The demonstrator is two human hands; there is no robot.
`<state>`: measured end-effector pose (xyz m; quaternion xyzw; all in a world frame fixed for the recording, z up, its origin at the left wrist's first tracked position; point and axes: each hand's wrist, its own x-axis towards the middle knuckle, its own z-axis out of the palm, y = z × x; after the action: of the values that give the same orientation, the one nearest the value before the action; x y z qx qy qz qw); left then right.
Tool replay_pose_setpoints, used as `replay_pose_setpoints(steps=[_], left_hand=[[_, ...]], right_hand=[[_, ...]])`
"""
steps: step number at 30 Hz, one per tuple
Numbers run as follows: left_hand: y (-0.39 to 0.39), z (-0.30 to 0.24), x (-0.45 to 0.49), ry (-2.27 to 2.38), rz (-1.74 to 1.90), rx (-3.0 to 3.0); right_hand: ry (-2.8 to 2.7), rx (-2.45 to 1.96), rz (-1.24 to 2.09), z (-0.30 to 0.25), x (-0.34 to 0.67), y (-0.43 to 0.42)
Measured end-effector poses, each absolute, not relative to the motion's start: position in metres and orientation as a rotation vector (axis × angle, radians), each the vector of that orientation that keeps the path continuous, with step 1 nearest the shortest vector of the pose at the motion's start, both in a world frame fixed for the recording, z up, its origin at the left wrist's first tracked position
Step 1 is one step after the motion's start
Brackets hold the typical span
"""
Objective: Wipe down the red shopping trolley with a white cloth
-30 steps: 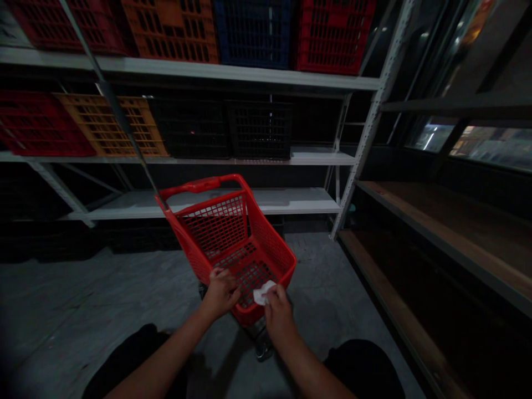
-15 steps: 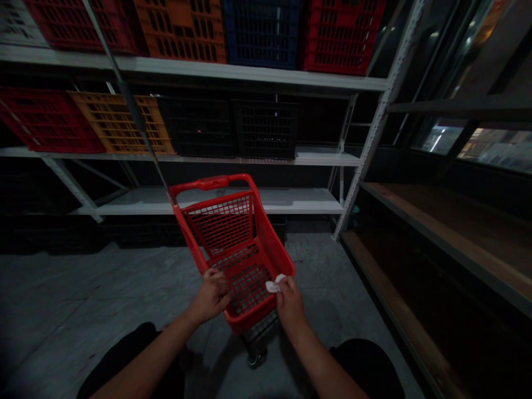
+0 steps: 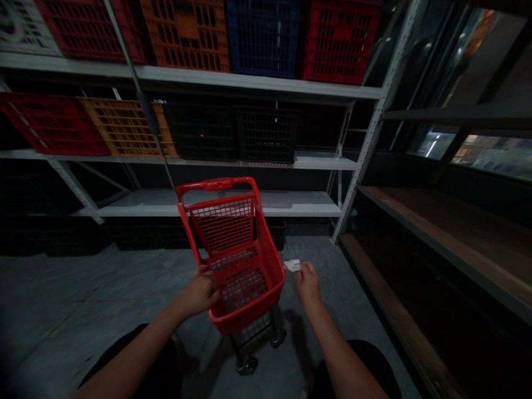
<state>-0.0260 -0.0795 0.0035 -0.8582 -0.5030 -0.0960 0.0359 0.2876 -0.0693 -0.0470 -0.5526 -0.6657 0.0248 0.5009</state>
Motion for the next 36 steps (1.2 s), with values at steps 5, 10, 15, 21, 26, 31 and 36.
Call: replay_pose_setpoints(steps=[5, 10, 15, 21, 26, 31, 36], left_hand=[[-0.098, -0.004, 0.034, -1.887, -0.289, -2.426], [-0.119, -0.027, 0.081, -2.004, -0.144, -2.550], [-0.123, -0.028, 0.074, -1.933, -0.081, -2.585], [-0.125, -0.023, 0.064, -1.951, -0.033, -2.570], [-0.126, -0.025, 0.054, -1.948, -0.023, -2.586], [-0.127, -0.026, 0.048, -1.868, -0.032, -2.629], [-0.125, -0.026, 0.039, -1.823, 0.023, -2.626]], right_hand=[[-1.680, -1.221, 0.220, -0.048, 0.257, -0.077], [-1.677, -1.244, 0.327, -0.059, 0.232, -0.090], [-1.692, -1.203, 0.339, -0.053, 0.229, -0.065], [-1.678, -1.213, 0.269, -0.044, 0.220, -0.028], [-1.772, -1.224, 0.419, -0.063, 0.229, -0.079], [-1.874, -1.247, 0.441, -0.059, 0.232, -0.094], [-1.770, -1.324, 0.300, -0.037, 0.226, -0.041]])
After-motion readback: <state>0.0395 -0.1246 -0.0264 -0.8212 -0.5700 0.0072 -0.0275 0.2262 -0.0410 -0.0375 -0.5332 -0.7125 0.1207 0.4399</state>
